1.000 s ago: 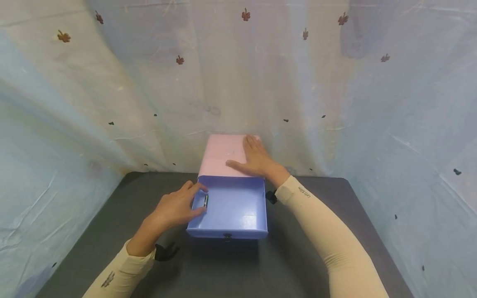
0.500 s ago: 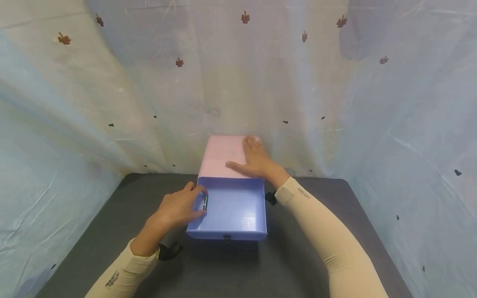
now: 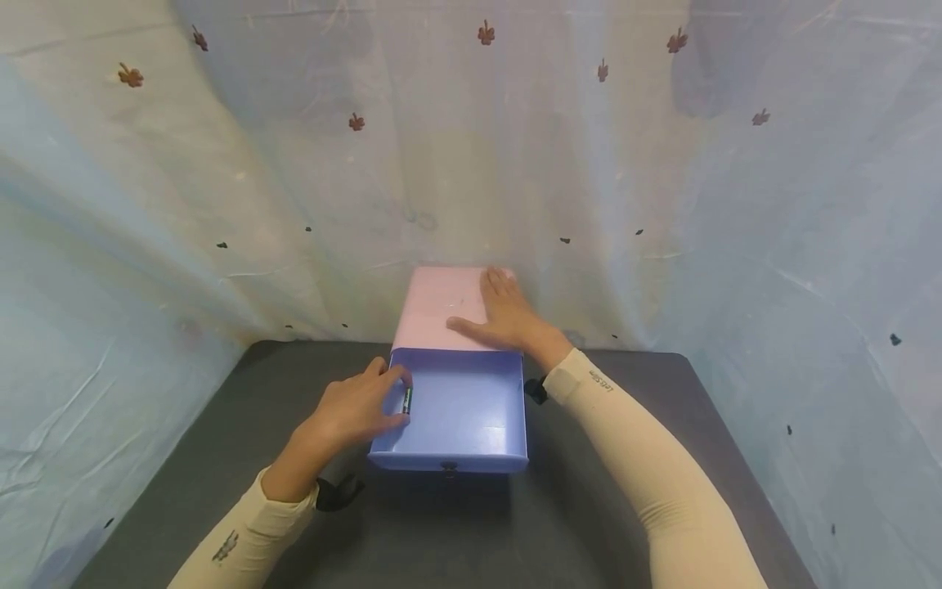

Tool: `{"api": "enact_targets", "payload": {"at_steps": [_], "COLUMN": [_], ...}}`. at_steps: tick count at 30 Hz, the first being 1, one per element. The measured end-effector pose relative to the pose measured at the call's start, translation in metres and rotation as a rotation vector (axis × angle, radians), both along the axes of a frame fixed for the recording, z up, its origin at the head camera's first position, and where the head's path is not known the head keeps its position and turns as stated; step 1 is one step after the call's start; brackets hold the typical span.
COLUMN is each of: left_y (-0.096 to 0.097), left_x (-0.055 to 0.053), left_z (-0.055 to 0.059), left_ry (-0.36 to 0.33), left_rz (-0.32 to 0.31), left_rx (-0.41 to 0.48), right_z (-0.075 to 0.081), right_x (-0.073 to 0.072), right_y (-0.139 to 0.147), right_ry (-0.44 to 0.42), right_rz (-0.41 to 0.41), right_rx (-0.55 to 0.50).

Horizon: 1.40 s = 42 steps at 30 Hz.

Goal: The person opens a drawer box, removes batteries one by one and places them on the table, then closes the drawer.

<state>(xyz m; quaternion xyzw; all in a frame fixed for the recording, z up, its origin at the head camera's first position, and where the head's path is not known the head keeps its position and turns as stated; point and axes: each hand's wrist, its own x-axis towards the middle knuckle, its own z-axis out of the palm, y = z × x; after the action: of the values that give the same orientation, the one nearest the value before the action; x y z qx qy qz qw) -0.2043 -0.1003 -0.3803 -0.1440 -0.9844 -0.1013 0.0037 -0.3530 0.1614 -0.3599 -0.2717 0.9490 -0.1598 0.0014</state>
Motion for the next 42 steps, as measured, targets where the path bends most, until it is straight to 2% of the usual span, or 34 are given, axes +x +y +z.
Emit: {"api": "enact_targets", "payload": {"at_steps": [8,12,21,28,34,42], "left_y": [-0.005,-0.006,-0.021,-0.035,-0.049,-0.065], "left_x": [-0.001,-0.001,-0.001,-0.001,-0.003,-0.006], "left_z": [-0.006,-0.008,-0.011,-0.01,-0.01,-0.011], "left_ry": [-0.053,-0.059,-0.015,0.055,0.062,0.075], "left_rz": [0.022,0.024,-0.022,-0.08,-0.146,-0.136], "left_rx": [0.119,0.187,0.316,0.388,0.449,0.462], "right_z": [-0.001,-0.001,-0.004,-0.002,-0.002,-0.001], "right_x": [0.0,-0.001,-0.002,-0.001,-0.002,0.001], "right_y": [-0.001,-0.001,-0.002,-0.002,-0.001,-0.002], "right_ry": [0.004,0.001,-0.002,-0.002,-0.007,-0.009], "right_rz": [-0.007,-0.012,-0.018,-0.017,-0.016,-0.013], "right_rx": [-0.004,-0.002,0.012,0.005,0.011,0.013]}}
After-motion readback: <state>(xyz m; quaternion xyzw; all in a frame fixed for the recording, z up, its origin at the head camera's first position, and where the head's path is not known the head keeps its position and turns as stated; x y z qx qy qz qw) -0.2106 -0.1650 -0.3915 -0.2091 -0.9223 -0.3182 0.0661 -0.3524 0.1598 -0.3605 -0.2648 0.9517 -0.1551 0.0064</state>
